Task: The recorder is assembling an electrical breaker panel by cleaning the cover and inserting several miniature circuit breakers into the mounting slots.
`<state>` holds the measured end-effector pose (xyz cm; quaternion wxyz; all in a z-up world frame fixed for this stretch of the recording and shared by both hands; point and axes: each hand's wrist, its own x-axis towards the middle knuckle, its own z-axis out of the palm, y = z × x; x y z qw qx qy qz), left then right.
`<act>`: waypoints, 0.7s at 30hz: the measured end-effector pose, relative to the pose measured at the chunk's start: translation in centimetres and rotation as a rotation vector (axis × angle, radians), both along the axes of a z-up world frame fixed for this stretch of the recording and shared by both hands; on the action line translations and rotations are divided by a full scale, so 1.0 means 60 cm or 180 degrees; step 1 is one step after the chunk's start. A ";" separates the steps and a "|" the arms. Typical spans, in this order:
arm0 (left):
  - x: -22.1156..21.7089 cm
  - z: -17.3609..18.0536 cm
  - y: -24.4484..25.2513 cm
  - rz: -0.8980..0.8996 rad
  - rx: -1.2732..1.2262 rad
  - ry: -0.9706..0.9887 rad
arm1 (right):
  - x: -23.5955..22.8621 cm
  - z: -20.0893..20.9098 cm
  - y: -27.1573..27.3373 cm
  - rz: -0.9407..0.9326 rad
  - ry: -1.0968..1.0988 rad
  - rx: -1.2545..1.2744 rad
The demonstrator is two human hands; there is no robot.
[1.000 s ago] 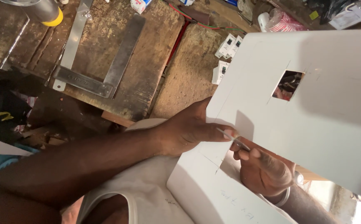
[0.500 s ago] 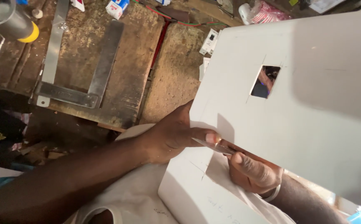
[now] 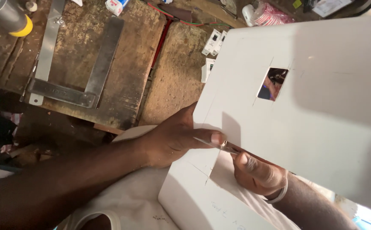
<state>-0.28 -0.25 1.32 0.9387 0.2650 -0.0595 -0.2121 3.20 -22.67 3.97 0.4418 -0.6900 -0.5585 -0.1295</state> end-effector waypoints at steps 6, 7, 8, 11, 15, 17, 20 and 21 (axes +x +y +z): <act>-0.001 0.008 0.002 0.0031 0.0112 -0.0137 | -0.007 0.008 0.029 0.0099 0.0370 0.0319; -0.001 0.008 0.000 0.0016 0.0128 -0.0138 | -0.007 0.018 0.031 0.0205 0.0601 0.0314; -0.001 0.007 0.001 0.0002 0.0161 -0.0141 | -0.007 0.025 0.035 0.0314 0.0829 0.0323; -0.003 0.010 0.006 0.0025 0.0206 -0.0173 | -0.006 0.038 0.042 0.0628 0.1516 0.0331; -0.004 -0.004 -0.006 -0.0018 0.0024 -0.0185 | -0.002 0.016 0.024 0.0059 0.0160 0.0232; -0.002 0.000 0.001 0.0015 0.0119 -0.0203 | 0.007 0.023 0.012 0.0011 -0.0122 -0.0270; -0.007 0.001 0.006 0.0096 0.0189 -0.0240 | -0.012 0.003 -0.023 0.0498 0.4113 0.1086; -0.007 -0.002 0.004 0.0114 0.0176 -0.0228 | -0.010 -0.004 -0.028 0.0502 0.4128 0.1064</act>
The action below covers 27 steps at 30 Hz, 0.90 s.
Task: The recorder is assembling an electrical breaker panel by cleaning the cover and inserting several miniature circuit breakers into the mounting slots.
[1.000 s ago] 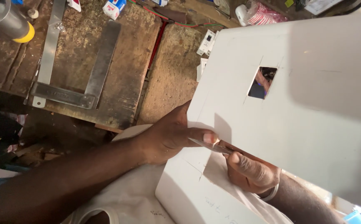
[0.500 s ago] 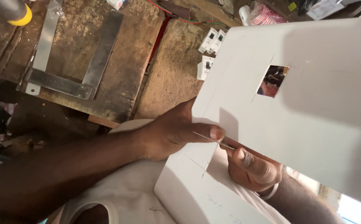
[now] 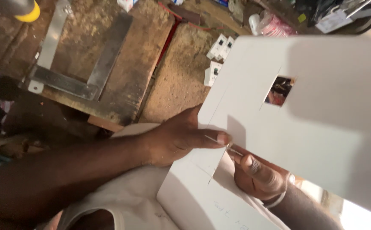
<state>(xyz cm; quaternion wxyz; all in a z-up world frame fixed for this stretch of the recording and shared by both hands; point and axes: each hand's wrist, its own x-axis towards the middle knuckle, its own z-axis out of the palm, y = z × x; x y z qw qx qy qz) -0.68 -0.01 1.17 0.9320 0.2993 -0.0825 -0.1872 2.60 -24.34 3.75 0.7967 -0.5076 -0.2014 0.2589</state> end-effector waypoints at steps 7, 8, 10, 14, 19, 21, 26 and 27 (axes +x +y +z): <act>0.000 -0.008 -0.003 -0.0021 -0.0239 0.0156 | 0.003 -0.002 0.022 0.0072 -0.0857 -0.0006; 0.000 -0.015 -0.006 -0.0025 -0.0277 0.0173 | 0.003 0.004 0.038 -0.0047 -0.0820 0.0022; -0.005 -0.021 -0.016 -0.0069 -0.0421 0.0168 | -0.001 0.000 0.006 0.0066 -0.0483 -0.0008; -0.005 -0.013 -0.008 -0.0068 -0.0432 0.0112 | 0.011 0.039 0.075 -0.0030 -0.3272 -0.0708; -0.005 -0.026 -0.020 -0.0042 -0.0485 0.0056 | 0.010 0.011 0.016 0.0050 -0.0964 -0.0282; -0.004 -0.017 -0.018 -0.0049 -0.0506 0.0004 | 0.011 0.022 0.022 0.0087 -0.0629 -0.0392; 0.001 -0.033 -0.016 0.0057 -0.0425 -0.0028 | 0.050 -0.052 -0.014 -0.0005 -0.3112 -0.0374; -0.003 -0.033 -0.021 0.0031 -0.0453 -0.0002 | 0.035 -0.032 0.002 -0.0015 -0.3087 -0.0412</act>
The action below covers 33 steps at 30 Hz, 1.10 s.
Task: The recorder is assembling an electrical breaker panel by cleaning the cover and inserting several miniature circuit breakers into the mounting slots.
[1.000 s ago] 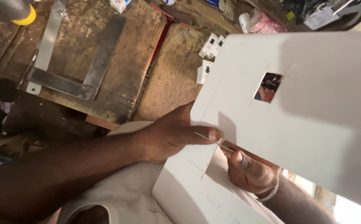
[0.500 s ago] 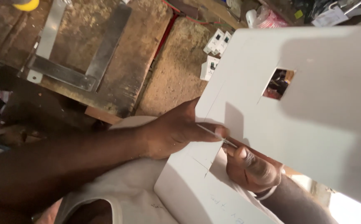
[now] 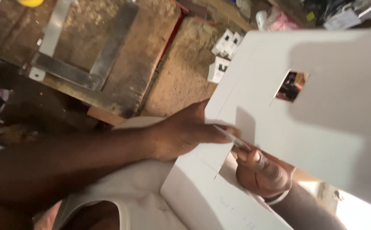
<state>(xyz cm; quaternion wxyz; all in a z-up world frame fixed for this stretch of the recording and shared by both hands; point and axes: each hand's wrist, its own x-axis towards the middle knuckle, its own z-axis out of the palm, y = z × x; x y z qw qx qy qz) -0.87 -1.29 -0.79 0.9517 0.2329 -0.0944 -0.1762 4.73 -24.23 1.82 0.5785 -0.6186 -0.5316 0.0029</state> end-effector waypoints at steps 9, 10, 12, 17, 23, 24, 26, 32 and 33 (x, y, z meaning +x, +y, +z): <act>0.007 0.004 0.001 -0.0086 -0.0018 0.0147 | -0.008 0.000 -0.046 -0.0525 0.1671 -0.0100; 0.008 0.002 -0.002 -0.0100 0.0006 0.0142 | -0.021 0.028 -0.022 -0.0416 0.2071 -0.0045; 0.007 0.004 -0.001 -0.0100 0.0050 0.0125 | -0.028 0.062 0.008 -0.0284 0.2462 0.0032; 0.016 -0.008 0.000 0.0082 -0.0145 -0.0031 | -0.010 0.022 -0.039 -0.0050 0.2851 0.0055; 0.010 -0.015 -0.009 -0.0076 -0.0097 0.0095 | -0.021 0.129 0.102 -0.0576 0.2655 -0.0622; 0.014 -0.014 -0.005 -0.0052 -0.0099 0.0102 | -0.012 0.094 0.057 -0.0553 0.2660 -0.0634; 0.018 -0.018 -0.008 -0.0030 -0.0077 0.0040 | 0.001 0.023 -0.041 -0.0201 0.2585 -0.0209; 0.009 -0.007 0.001 0.0058 -0.0222 0.0080 | -0.016 0.082 0.051 -0.0247 0.2831 -0.0227; 0.012 -0.006 0.003 0.0079 -0.0210 0.0079 | -0.015 0.064 0.032 -0.0222 0.2830 -0.0226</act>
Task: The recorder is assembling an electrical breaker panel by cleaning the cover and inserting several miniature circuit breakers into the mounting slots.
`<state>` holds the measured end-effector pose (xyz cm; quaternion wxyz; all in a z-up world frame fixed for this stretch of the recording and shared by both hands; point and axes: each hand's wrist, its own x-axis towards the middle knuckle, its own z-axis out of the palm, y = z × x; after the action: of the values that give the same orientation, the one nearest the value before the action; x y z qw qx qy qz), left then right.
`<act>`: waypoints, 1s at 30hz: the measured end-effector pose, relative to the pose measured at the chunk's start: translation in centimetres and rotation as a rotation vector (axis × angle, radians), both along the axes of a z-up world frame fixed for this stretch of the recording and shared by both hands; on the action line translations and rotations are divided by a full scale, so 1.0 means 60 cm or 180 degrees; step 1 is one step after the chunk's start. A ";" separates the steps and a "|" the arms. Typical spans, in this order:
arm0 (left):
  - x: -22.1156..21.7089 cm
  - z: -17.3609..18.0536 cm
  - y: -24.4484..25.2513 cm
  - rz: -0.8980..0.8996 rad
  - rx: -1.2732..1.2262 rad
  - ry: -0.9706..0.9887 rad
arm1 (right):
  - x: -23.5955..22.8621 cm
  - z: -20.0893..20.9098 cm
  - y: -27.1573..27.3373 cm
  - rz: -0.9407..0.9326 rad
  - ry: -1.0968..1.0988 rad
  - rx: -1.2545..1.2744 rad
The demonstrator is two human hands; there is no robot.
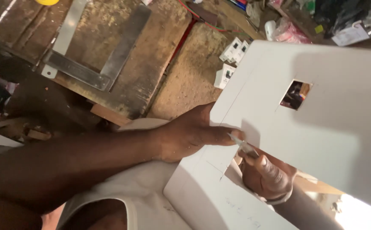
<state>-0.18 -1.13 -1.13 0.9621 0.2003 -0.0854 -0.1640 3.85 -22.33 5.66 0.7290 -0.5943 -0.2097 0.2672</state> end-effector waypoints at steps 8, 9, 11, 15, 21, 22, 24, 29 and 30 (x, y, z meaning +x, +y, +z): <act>-0.002 -0.014 -0.012 0.0031 0.0029 -0.0040 | 0.006 0.004 0.003 0.0300 -0.0159 0.0297; 0.001 -0.006 -0.003 0.0062 0.0047 -0.0038 | 0.009 -0.002 0.005 0.0331 -0.0157 0.0316; 0.000 0.004 0.000 0.0101 0.0038 -0.0099 | 0.002 -0.014 -0.007 -0.0031 0.0091 0.0278; -0.002 -0.010 -0.017 0.0003 0.0116 -0.0064 | 0.018 -0.035 -0.075 -0.0138 -0.0321 -0.0739; -0.005 -0.009 -0.008 -0.0047 -0.0026 -0.0072 | -0.009 0.017 0.019 0.0019 0.0211 0.0033; -0.010 -0.009 -0.017 -0.0080 0.0043 -0.0093 | -0.018 0.018 0.009 -0.0019 0.0205 0.0025; 0.000 0.002 -0.006 -0.0067 0.0194 -0.0218 | -0.008 0.019 0.012 -0.0010 0.0094 0.0098; 0.005 -0.006 0.000 0.0061 0.0358 -0.0205 | 0.019 -0.076 -0.082 0.0264 -0.0661 0.0297; 0.001 0.000 -0.003 0.0028 0.0329 -0.0177 | 0.015 -0.062 -0.086 0.0233 -0.0632 0.0267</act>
<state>-0.11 -1.32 -1.11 0.9485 0.2545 -0.1027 -0.1583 4.76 -27.48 1.95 0.7186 -0.5787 -0.3134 0.2245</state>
